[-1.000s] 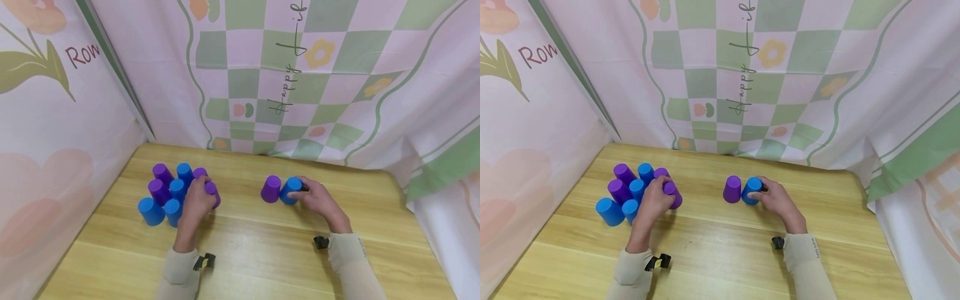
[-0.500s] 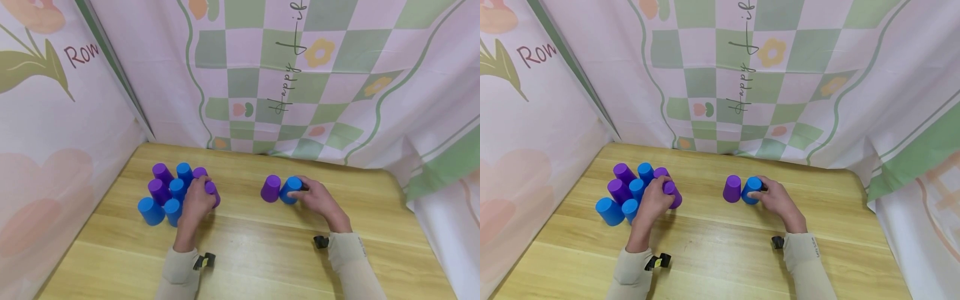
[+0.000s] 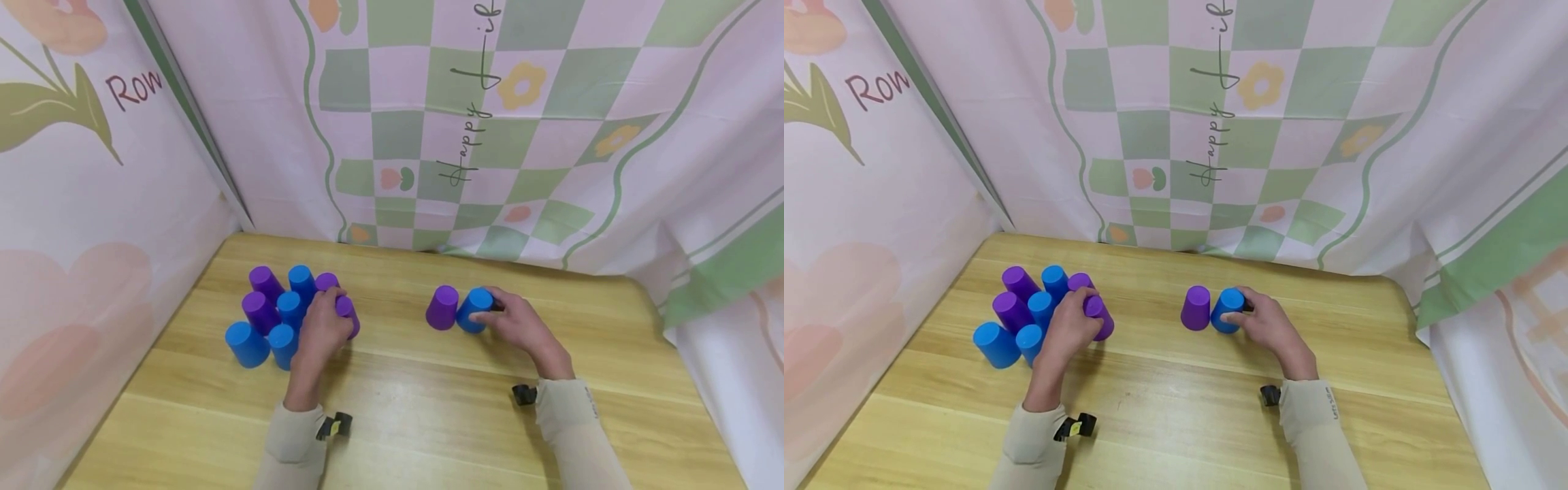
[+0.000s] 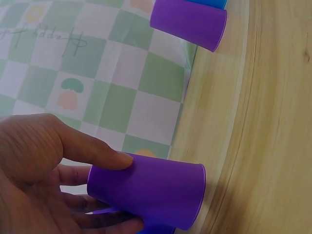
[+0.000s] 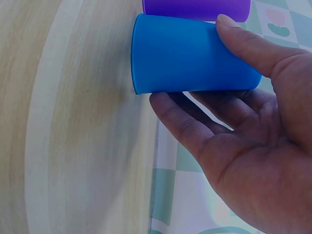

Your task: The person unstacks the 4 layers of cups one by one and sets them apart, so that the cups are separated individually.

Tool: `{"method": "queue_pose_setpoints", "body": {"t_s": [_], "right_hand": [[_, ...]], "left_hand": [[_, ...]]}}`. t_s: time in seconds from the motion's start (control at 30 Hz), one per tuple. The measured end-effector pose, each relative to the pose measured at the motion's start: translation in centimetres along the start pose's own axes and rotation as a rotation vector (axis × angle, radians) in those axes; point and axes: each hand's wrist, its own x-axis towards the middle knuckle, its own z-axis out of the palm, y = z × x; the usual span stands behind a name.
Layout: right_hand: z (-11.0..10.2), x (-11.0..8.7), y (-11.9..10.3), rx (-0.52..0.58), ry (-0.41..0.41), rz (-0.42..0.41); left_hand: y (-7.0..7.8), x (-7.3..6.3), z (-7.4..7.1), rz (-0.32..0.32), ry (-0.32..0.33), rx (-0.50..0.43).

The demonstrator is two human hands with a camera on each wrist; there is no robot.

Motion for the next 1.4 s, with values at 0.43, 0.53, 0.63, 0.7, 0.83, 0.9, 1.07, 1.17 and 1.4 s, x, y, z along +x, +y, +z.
{"method": "queue_pose_setpoints", "body": {"t_s": [0.43,0.53,0.63,0.7,0.83,0.9,1.07,1.17,1.4], "right_hand": [[0.0,0.0,0.0,-0.004,0.001,-0.01],[0.0,0.1,0.1,-0.007,0.003,-0.012],[0.0,0.1,0.1,-0.008,0.007,-0.011],[-0.1,0.1,0.1,-0.01,0.007,-0.012],[-0.1,0.1,0.1,-0.009,0.008,-0.015],[-0.1,0.1,0.1,-0.009,0.008,-0.017],[0.0,0.0,0.1,-0.006,0.009,-0.016],[0.0,0.0,0.1,0.001,0.007,-0.017],[0.0,0.1,0.1,-0.006,0.007,-0.015]], "left_hand": [[0.1,0.0,-0.2,-0.008,-0.01,-0.002],[0.2,0.0,-0.3,-0.012,-0.009,-0.005],[0.3,-0.1,-0.5,-0.011,-0.008,-0.011],[0.3,-0.2,-0.6,-0.007,-0.006,-0.019],[0.6,-0.6,-0.9,0.011,0.004,-0.039],[0.8,-0.7,-1.0,0.02,0.01,-0.046],[1.2,-1.1,-1.4,0.04,0.021,-0.055],[1.4,-1.3,-1.6,0.055,0.025,-0.057],[1.9,-1.5,-1.9,0.114,0.059,-0.043]]}}
